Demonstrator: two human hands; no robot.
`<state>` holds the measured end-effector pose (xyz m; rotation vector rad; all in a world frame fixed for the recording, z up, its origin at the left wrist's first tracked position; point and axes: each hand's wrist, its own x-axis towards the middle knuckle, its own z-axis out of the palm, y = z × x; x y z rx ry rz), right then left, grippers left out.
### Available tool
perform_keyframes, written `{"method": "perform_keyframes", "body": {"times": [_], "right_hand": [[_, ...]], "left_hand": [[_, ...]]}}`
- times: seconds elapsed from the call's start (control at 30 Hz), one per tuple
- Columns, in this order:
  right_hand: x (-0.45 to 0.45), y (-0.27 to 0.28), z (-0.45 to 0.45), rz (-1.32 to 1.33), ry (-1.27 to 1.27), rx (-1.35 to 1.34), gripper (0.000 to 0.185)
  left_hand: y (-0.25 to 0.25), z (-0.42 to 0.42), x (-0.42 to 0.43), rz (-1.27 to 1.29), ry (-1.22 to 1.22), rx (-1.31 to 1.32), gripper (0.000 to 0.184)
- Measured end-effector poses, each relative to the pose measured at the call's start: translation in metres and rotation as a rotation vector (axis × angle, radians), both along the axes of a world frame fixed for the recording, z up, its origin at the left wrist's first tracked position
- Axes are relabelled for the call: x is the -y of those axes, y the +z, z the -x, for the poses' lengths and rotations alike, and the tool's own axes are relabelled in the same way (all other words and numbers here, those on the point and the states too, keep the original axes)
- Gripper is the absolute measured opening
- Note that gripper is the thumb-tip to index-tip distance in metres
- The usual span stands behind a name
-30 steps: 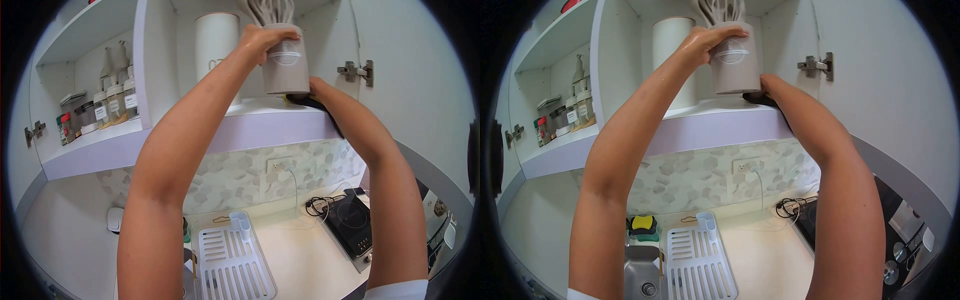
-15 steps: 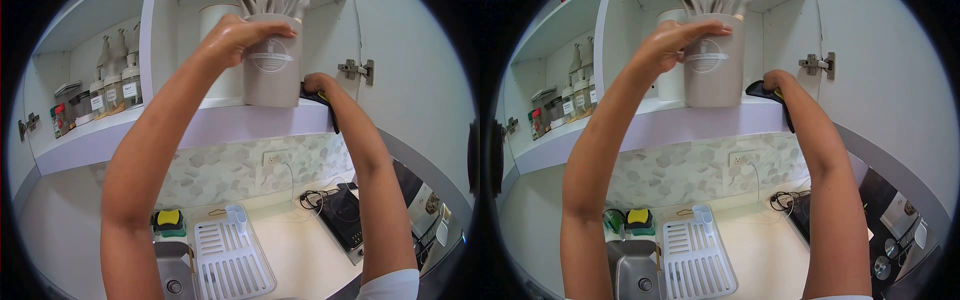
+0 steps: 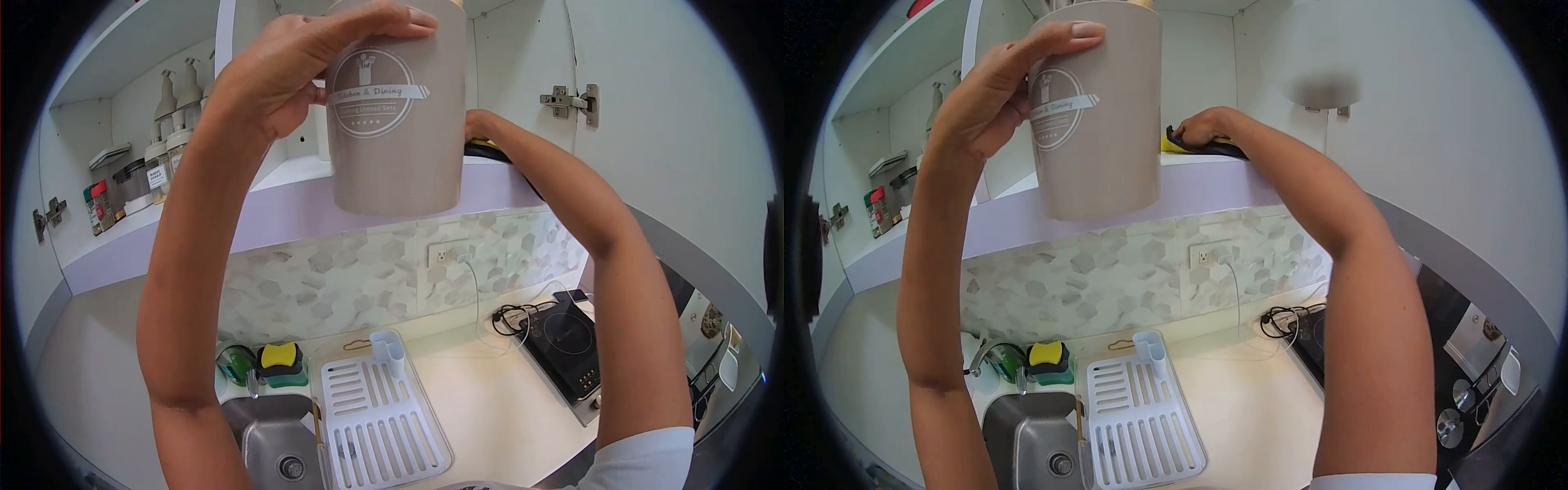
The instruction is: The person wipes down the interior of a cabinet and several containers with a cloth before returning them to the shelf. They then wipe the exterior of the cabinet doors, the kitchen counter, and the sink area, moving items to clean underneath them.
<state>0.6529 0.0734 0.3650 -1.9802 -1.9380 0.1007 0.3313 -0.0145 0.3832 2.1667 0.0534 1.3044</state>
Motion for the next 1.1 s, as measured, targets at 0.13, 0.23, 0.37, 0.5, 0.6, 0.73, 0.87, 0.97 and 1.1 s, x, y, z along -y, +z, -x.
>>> {"method": "perform_keyframes", "body": {"times": [0.13, 0.23, 0.37, 0.5, 0.6, 0.73, 0.87, 0.97, 1.1], "right_hand": [[0.033, 0.001, 0.017, 0.137, 0.13, 0.041, 0.043], [0.062, -0.006, 0.013, -0.039, 0.268, 0.191, 0.032], [0.156, -0.041, 0.046, -0.364, 0.507, 0.097, 0.03], [0.219, -0.115, 0.083, -0.706, 0.474, -0.48, 0.03], [0.259, -0.191, 0.111, -0.87, 0.515, -0.872, 0.052], [0.291, -0.294, 0.163, -0.692, 0.512, -0.914, 0.094], [0.3, -0.388, 0.154, -0.588, 0.328, -1.085, 0.082], [0.309, -0.452, 0.125, -0.535, 0.228, -1.188, 0.073], [0.347, -0.483, 0.106, -0.592, 0.08, -1.324, 0.043]], "left_hand": [[-0.021, 0.007, 0.021, -0.07, -0.017, 0.055, 0.05], [-0.035, 0.019, 0.042, 0.014, -0.034, -0.002, 0.049], [-0.067, 0.03, 0.077, 0.119, -0.036, 0.047, 0.051], [-0.113, 0.04, 0.103, 0.257, -0.139, 0.078, 0.06], [-0.169, 0.034, 0.121, 0.37, -0.125, 0.085, 0.066], [-0.272, 0.014, 0.128, 0.456, -0.052, 0.062, 0.076], [-0.366, -0.01, 0.137, 0.536, -0.022, 0.045, 0.088], [-0.426, -0.031, 0.139, 0.433, 0.051, -0.072, 0.092], [-0.444, -0.056, 0.159, 0.4, 0.001, -0.168, 0.091]]}}
